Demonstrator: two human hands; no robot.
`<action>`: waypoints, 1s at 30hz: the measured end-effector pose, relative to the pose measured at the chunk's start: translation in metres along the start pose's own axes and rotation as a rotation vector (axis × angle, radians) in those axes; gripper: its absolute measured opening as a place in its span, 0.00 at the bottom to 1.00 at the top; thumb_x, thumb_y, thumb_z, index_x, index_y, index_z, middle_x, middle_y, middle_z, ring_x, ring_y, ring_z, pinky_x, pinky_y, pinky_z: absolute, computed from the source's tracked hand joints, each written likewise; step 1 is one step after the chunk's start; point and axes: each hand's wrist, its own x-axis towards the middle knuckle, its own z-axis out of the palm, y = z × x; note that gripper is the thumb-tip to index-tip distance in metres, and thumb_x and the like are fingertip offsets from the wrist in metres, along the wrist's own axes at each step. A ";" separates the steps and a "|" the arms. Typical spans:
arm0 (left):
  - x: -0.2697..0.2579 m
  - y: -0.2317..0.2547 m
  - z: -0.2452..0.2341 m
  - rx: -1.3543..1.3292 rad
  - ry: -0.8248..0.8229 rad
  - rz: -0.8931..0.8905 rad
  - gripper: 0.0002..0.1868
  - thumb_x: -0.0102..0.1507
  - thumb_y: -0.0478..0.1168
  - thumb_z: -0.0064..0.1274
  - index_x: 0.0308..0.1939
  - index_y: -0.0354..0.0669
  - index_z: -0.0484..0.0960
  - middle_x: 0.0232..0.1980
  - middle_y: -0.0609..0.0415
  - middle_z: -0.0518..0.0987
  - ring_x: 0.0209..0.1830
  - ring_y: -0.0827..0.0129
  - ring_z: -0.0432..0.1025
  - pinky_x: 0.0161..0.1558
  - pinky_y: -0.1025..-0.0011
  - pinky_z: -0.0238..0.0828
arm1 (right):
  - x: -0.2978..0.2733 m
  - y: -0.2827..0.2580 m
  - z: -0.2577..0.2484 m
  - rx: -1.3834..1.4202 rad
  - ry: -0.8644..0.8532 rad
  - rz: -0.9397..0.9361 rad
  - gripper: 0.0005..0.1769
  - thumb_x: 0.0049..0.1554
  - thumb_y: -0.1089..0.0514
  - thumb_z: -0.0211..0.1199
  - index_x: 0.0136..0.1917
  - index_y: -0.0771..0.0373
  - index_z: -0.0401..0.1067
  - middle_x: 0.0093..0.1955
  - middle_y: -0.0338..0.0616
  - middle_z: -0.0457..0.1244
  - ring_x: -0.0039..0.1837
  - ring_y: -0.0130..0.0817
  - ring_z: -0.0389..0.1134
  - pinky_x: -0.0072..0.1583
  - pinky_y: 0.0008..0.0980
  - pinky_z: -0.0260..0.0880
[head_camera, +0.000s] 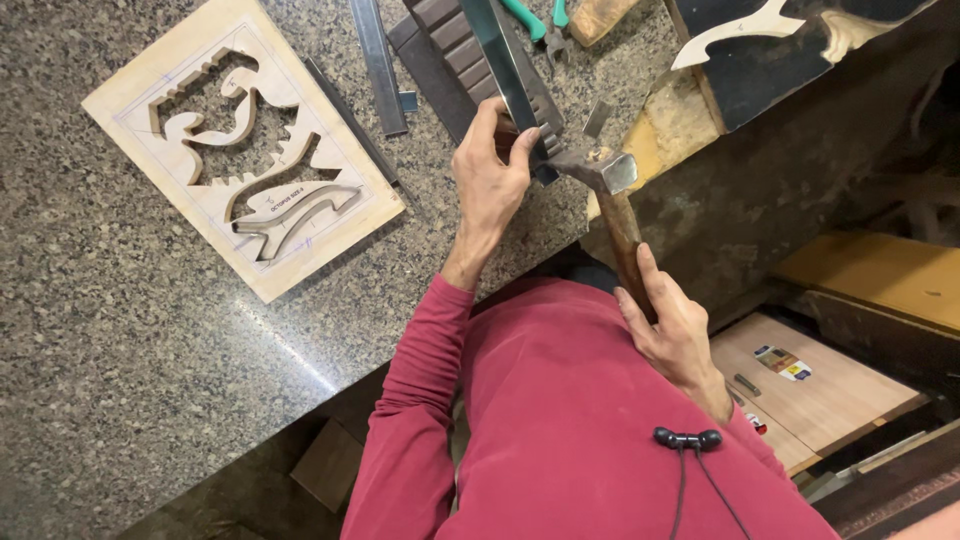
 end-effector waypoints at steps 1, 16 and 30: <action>0.000 0.000 0.000 -0.004 0.006 0.008 0.16 0.65 0.35 0.61 0.55 0.41 0.76 0.40 0.54 0.84 0.37 0.71 0.82 0.38 0.71 0.81 | -0.001 0.000 -0.001 -0.002 0.038 -0.049 0.40 0.58 0.63 0.70 0.79 0.65 0.58 0.42 0.50 0.63 0.36 0.41 0.63 0.40 0.36 0.66; 0.000 0.008 -0.003 0.016 0.037 0.004 0.16 0.63 0.35 0.63 0.53 0.40 0.77 0.39 0.53 0.83 0.36 0.70 0.81 0.39 0.70 0.78 | 0.000 -0.006 -0.002 -0.006 0.145 -0.168 0.35 0.58 0.65 0.69 0.76 0.70 0.61 0.42 0.51 0.61 0.38 0.42 0.65 0.42 0.37 0.67; 0.005 0.009 -0.001 -0.003 0.032 0.023 0.15 0.63 0.35 0.62 0.53 0.42 0.78 0.40 0.54 0.84 0.37 0.71 0.82 0.40 0.71 0.79 | 0.003 -0.007 -0.002 0.005 0.046 -0.164 0.36 0.57 0.66 0.69 0.76 0.72 0.62 0.41 0.50 0.62 0.37 0.44 0.65 0.41 0.40 0.66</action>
